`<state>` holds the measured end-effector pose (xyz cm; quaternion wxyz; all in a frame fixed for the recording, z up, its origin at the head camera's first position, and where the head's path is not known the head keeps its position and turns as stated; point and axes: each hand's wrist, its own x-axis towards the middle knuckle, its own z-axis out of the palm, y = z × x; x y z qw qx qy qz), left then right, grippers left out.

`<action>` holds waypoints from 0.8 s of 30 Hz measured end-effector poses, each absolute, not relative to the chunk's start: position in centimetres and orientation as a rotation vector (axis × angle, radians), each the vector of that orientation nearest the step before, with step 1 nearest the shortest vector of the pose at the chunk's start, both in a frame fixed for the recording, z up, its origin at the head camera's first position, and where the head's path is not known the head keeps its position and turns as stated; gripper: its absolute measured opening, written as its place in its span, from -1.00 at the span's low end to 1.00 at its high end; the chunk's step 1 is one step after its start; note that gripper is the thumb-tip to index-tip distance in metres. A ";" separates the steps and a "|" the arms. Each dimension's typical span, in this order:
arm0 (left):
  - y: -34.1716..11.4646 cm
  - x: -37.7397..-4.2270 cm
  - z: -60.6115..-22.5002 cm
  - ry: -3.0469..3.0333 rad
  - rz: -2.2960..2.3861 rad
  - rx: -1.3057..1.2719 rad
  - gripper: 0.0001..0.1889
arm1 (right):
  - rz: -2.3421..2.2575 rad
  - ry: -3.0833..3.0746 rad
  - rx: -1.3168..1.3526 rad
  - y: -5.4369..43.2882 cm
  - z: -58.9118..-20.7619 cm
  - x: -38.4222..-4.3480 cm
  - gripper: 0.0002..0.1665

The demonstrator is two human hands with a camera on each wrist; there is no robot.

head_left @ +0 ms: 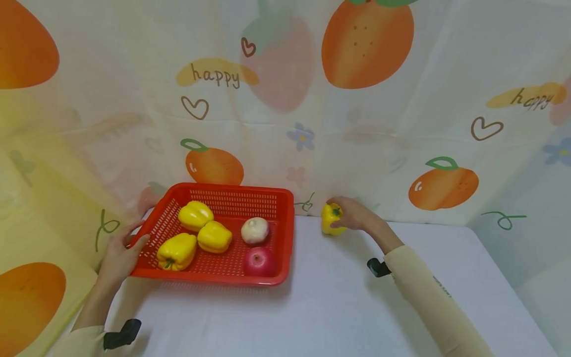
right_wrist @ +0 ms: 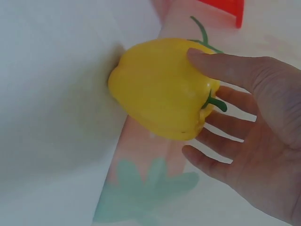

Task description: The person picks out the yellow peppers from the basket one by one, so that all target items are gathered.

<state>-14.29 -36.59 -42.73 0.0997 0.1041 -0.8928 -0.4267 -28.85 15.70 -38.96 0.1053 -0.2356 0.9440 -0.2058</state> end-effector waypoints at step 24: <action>-36.4 -14.3 -42.7 -2.628 -1.266 0.290 -0.40 | -0.638 2.778 -0.724 16.7 -38.6 -28.9 -0.07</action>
